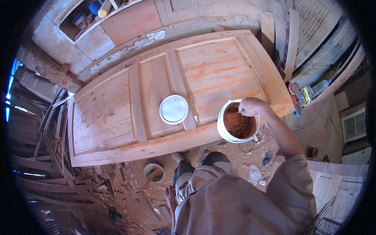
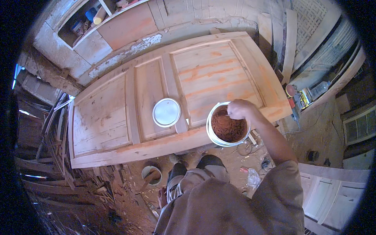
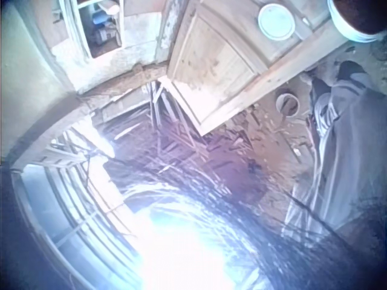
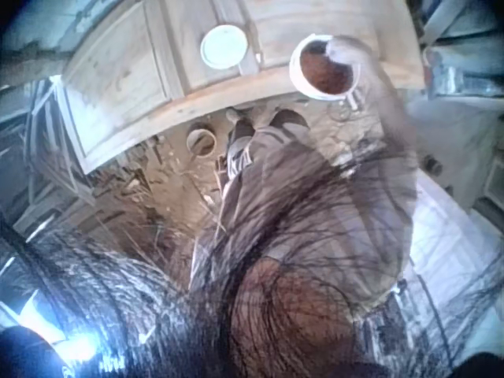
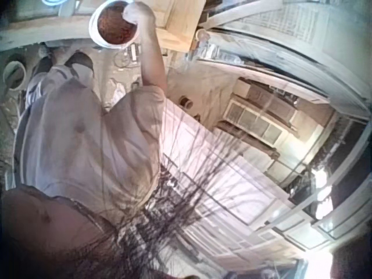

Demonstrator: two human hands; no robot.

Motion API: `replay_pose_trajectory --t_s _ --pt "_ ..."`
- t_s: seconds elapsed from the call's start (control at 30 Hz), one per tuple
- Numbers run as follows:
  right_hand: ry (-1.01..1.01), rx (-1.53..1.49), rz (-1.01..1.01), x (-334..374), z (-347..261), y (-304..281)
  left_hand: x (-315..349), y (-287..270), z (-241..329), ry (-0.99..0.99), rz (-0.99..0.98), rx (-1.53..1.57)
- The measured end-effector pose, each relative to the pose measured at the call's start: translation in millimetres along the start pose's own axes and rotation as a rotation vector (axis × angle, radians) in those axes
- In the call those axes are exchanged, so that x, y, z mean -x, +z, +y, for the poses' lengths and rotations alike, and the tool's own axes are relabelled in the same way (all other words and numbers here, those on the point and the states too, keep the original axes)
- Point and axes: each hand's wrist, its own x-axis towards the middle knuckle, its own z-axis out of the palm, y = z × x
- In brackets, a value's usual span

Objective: The person applies a brown paste from a bucket to the edges and gaps of a wooden door using a putty knife and their finger, dipping the knife back into the bucket to retrieve more material several times.

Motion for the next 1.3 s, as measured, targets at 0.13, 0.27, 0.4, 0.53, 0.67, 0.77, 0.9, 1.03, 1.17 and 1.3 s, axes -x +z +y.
replay_pose_trajectory --t_s 0.13,0.27,0.4,0.53,0.67,0.77,0.9,1.03,1.17,1.3 --pt "0.085 -0.475 -0.033 66.2 -1.2 -29.7 12.8 -7.2 -8.9 -0.011 0.006 -0.088" --pt "0.225 -0.810 0.187 101.3 6.8 -1.4 19.7 -10.5 -19.5 -0.020 0.000 -0.207" --pt "0.210 -0.859 0.444 116.9 -2.2 40.8 11.9 -9.5 -16.8 0.007 -0.022 -0.358" --pt "0.156 -1.245 0.612 119.9 -37.8 84.1 -16.7 -15.5 -0.7 0.071 -0.008 -0.464" --pt "0.218 -1.207 0.806 106.3 -75.2 123.9 -42.3 -17.7 1.6 0.022 0.007 -0.165" --pt "0.302 -1.139 1.072 100.6 -104.4 126.8 -50.8 5.0 26.0 0.092 -0.049 -0.275" --pt "0.421 -1.094 1.266 88.5 -128.0 125.6 -18.3 15.3 54.4 0.075 -0.059 -0.547" --pt "0.437 -0.938 1.342 88.5 -132.9 118.1 -20.1 5.0 56.4 0.142 -0.098 -0.725" --pt "0.422 -0.936 1.333 85.2 -149.4 100.6 -12.4 -2.5 72.4 0.198 -0.128 -0.701" --pt "0.279 -1.344 1.209 75.6 -174.4 93.3 -26.0 -40.6 55.8 0.179 -0.042 -0.674"
